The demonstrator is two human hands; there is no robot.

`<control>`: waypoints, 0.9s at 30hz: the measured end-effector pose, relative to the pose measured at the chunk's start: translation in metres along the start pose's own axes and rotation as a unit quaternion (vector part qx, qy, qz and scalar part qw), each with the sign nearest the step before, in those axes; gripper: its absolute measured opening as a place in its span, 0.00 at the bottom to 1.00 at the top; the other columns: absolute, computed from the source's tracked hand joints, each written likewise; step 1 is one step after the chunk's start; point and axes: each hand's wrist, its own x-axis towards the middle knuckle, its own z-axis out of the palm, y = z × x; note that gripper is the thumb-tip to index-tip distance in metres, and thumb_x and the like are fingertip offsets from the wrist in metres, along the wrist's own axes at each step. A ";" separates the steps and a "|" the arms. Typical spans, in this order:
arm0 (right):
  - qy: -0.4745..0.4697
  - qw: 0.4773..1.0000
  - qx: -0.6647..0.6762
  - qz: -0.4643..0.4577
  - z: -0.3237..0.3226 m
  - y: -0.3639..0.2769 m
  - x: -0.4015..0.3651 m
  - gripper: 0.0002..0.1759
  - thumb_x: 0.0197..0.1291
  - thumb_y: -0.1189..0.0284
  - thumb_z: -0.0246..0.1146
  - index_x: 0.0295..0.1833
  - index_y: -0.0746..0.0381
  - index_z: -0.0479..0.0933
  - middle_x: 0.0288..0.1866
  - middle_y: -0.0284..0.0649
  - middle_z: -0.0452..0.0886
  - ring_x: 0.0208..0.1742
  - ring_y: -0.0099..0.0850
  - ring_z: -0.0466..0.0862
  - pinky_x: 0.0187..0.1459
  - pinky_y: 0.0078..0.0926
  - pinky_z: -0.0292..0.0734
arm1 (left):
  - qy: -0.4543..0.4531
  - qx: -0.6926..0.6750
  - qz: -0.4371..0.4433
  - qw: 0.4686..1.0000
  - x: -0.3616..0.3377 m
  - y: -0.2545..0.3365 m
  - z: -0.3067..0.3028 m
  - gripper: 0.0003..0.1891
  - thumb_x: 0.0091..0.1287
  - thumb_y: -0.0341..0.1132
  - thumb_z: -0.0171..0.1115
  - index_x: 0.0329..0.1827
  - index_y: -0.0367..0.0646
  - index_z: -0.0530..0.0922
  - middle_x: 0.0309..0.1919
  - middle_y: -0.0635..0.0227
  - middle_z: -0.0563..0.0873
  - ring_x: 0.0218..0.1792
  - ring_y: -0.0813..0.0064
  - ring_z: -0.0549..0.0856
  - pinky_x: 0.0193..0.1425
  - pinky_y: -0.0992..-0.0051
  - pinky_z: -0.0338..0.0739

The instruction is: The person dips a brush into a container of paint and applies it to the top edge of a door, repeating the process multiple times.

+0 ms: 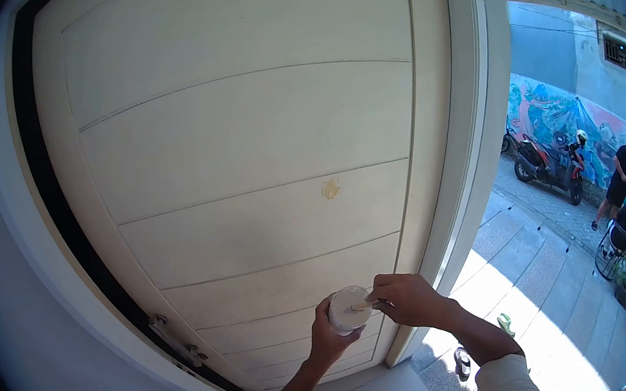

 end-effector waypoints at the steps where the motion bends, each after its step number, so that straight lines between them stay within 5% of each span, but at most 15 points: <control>1: -0.005 1.000 0.030 0.000 0.001 -0.005 0.006 0.07 0.63 0.71 0.66 0.45 0.57 0.86 0.40 0.33 0.80 0.43 0.34 0.86 0.42 0.34 0.84 | -0.011 -0.009 -0.007 1.000 0.004 -0.003 -0.009 0.48 0.48 0.33 0.84 0.70 0.37 0.61 0.61 0.50 0.78 0.63 0.58 0.80 0.68 0.62 0.76; 13: 0.067 0.995 -0.022 0.070 0.034 -0.068 0.040 0.06 0.62 0.73 0.66 0.44 0.58 0.85 0.40 0.33 0.80 0.44 0.31 0.85 0.41 0.32 0.84 | -0.076 -0.072 0.005 0.994 0.021 -0.030 -0.078 0.49 0.47 0.31 0.84 0.70 0.39 0.60 0.63 0.52 0.76 0.64 0.60 0.79 0.69 0.61 0.76; 19: 0.083 0.991 -0.040 0.099 0.029 -0.080 0.035 0.06 0.60 0.73 0.69 0.43 0.59 0.85 0.36 0.34 0.80 0.38 0.33 0.85 0.36 0.33 0.82 | -0.098 -0.122 0.010 0.988 0.024 -0.035 -0.076 0.49 0.46 0.30 0.83 0.70 0.39 0.60 0.61 0.53 0.77 0.62 0.61 0.80 0.68 0.62 0.76; 27: 0.072 0.977 -0.045 0.195 0.025 -0.093 0.019 0.07 0.64 0.72 0.66 0.45 0.60 0.84 0.40 0.36 0.79 0.41 0.34 0.85 0.44 0.35 0.83 | -0.143 -0.167 0.023 0.975 0.025 -0.030 -0.058 0.49 0.46 0.30 0.82 0.70 0.39 0.59 0.60 0.53 0.76 0.61 0.61 0.81 0.66 0.63 0.77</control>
